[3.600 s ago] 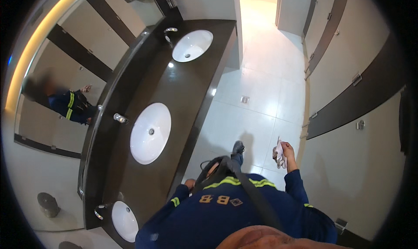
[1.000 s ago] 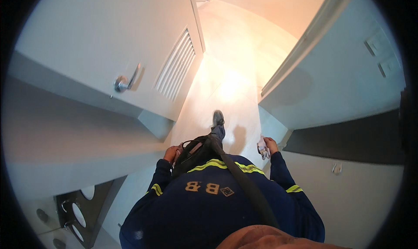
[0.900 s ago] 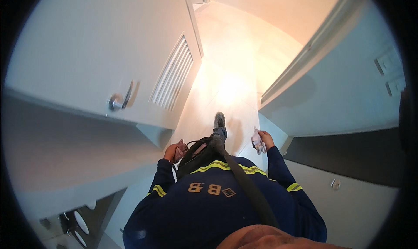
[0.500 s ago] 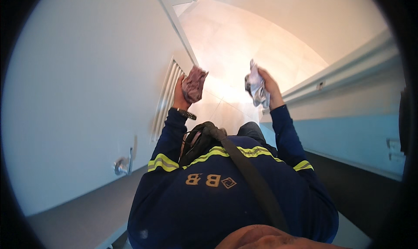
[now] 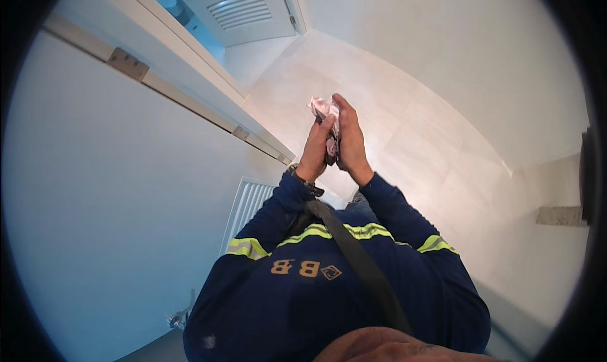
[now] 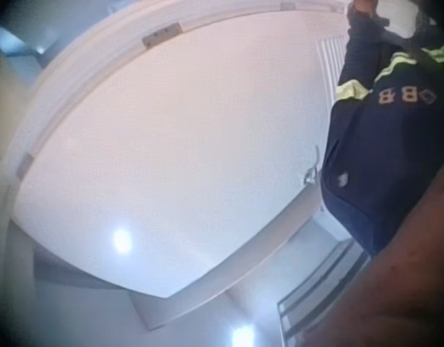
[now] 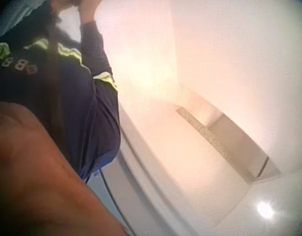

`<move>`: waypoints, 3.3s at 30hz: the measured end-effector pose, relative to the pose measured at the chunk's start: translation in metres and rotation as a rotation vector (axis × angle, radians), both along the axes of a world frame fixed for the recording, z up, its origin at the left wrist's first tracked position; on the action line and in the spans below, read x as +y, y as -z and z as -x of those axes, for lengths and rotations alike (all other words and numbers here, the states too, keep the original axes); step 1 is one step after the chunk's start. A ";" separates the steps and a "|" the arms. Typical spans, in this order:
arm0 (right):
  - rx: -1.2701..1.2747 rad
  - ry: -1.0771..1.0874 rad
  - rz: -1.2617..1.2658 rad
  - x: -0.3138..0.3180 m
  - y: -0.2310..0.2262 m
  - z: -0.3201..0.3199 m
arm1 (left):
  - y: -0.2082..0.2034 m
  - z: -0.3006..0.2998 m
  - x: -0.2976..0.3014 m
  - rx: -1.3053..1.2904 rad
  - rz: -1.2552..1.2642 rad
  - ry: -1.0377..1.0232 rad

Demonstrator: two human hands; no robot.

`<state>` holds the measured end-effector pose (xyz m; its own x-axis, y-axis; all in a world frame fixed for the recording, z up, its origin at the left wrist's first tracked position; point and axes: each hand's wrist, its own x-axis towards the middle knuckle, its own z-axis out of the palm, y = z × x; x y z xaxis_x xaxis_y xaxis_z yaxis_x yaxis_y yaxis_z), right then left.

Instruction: The person wipes the bathroom counter with a cloth, then collects trash from the counter and floor into a plastic bag. They sort through the bag's contents, removing items like paper, bottles, and food waste, and place them back into the bag.

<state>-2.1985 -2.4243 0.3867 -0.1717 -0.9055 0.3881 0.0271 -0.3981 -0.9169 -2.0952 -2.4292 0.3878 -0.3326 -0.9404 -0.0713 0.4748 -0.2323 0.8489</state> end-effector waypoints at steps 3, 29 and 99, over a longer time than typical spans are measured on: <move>-0.378 -0.305 -0.264 0.031 -0.009 0.011 | 0.015 0.000 0.017 -0.280 0.070 -0.020; 0.733 -0.231 -1.526 0.325 0.497 0.586 | 0.088 0.030 -0.073 -0.409 -0.084 -0.350; 1.533 -1.411 -0.901 -1.355 0.292 -0.811 | 0.423 -0.691 -0.375 0.788 -0.656 -2.771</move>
<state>-1.3879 -3.7792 0.0952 0.4563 -0.1033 -0.8838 -0.8419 -0.3715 -0.3913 -1.4045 -2.8042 -0.0354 0.3148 0.6620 -0.6802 -0.0140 0.7198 0.6940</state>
